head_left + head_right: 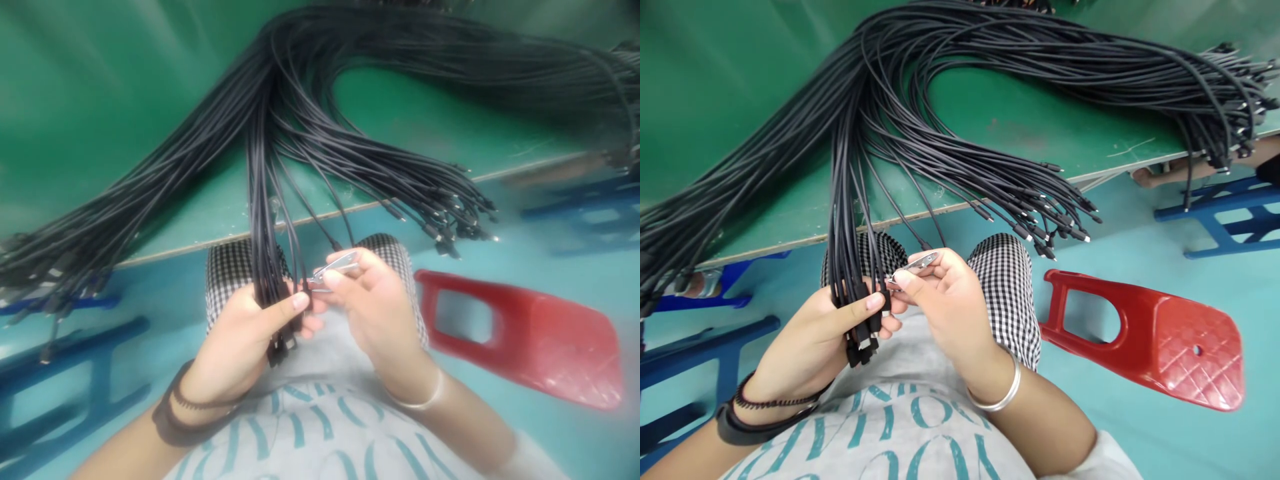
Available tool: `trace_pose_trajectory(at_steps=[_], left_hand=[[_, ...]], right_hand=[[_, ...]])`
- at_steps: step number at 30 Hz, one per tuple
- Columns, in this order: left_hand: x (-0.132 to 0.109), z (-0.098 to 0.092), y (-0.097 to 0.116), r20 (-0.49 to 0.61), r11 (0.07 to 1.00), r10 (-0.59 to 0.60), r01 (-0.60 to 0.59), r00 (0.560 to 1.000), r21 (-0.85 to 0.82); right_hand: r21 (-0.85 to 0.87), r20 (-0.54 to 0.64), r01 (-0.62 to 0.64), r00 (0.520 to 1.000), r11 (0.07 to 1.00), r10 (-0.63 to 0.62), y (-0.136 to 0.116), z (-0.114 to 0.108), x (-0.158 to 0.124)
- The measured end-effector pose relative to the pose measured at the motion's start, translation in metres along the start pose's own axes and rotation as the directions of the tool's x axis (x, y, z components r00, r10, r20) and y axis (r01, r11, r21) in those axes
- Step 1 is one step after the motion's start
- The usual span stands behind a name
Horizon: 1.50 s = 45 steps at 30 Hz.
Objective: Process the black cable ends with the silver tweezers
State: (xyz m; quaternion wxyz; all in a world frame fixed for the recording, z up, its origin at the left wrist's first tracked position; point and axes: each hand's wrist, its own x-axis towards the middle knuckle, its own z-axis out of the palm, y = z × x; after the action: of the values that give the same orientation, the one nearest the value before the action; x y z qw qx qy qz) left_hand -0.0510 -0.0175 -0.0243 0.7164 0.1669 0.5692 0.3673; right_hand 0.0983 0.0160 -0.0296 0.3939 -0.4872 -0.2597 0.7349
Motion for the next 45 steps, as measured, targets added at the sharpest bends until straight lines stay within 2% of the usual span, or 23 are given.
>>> trace_pose_trajectory(at_steps=[14,21,24,28,31,33,34,35,37,38,39,40,41,42,43,44,45], left_hand=[[0.0,-0.001,0.0,0.014,0.999,0.038,-0.039,0.999,0.017],[0.001,-0.002,-0.002,0.016,0.999,0.032,-0.032,0.999,0.002],[0.002,-0.003,-0.003,0.025,0.999,0.038,-0.038,0.999,-0.008],[0.004,-0.004,-0.005,0.037,0.999,0.044,-0.044,0.998,-0.004],[0.005,-0.008,-0.007,0.071,0.994,0.068,-0.073,0.995,0.076],[0.002,-0.011,-0.007,0.104,0.993,0.045,-0.056,0.994,0.105],[0.001,-0.012,-0.008,0.109,0.997,0.008,-0.017,0.994,0.082],[-0.001,-0.013,-0.008,0.103,0.999,-0.04,0.036,0.994,0.041],[-0.005,-0.015,-0.007,0.078,0.991,-0.123,0.126,0.989,-0.041],[-0.006,-0.015,-0.007,0.07,0.987,-0.146,0.15,0.987,-0.061],[-0.006,-0.014,-0.006,0.075,0.985,-0.157,0.162,0.985,-0.067],[-0.006,-0.014,-0.005,0.094,0.984,-0.159,0.166,0.983,-0.069],[-0.005,-0.013,-0.005,0.124,0.984,-0.154,0.164,0.98,-0.069],[-0.004,-0.013,-0.005,0.157,0.985,-0.143,0.156,0.977,-0.072],[-0.002,-0.012,-0.004,0.182,0.987,-0.129,0.144,0.975,-0.072],[-0.001,-0.012,-0.005,0.197,0.989,-0.112,0.128,0.974,-0.073],[0.0,-0.012,-0.005,0.203,0.991,-0.097,0.114,0.974,-0.073]], right_hand=[[0.041,0.04,0.005,0.999,0.999,-0.007,0.0,0.004,-0.002],[-0.025,-0.06,0.043,0.997,0.999,-0.045,0.002,0.003,0.001],[0.024,-0.022,0.033,0.999,0.999,-0.033,0.003,0.0,0.002],[0.084,0.106,0.017,0.994,0.996,-0.026,0.002,0.0,0.0],[-0.057,0.145,0.054,0.988,0.997,-0.045,-0.003,0.0,-0.002],[-0.299,0.079,0.223,0.975,0.928,-0.209,-0.007,-0.005,-0.001],[-0.462,0.033,0.332,0.933,0.822,-0.358,-0.01,-0.009,0.0],[-0.629,0.005,0.411,0.851,0.66,-0.525,-0.012,-0.013,0.003],[-0.861,0.041,0.42,0.621,0.288,-0.783,-0.014,-0.023,0.007],[-0.912,0.082,0.383,0.525,0.149,-0.847,-0.014,-0.026,0.009],[-0.932,0.116,0.357,0.462,0.065,-0.879,-0.014,-0.029,0.009],[-0.931,0.137,0.365,0.432,0.033,-0.892,-0.014,-0.029,0.008],[-0.91,0.141,0.411,0.44,0.059,-0.887,-0.013,-0.028,0.005],[-0.866,0.123,0.478,0.483,0.143,-0.867,-0.012,-0.025,0.001],[-0.795,0.093,0.54,0.558,0.276,-0.824,-0.012,-0.021,-0.004],[-0.7,0.063,0.568,0.654,0.434,-0.754,-0.012,-0.017,-0.009],[-0.595,0.041,0.548,0.75,0.587,-0.66,-0.012,-0.012,-0.013]])
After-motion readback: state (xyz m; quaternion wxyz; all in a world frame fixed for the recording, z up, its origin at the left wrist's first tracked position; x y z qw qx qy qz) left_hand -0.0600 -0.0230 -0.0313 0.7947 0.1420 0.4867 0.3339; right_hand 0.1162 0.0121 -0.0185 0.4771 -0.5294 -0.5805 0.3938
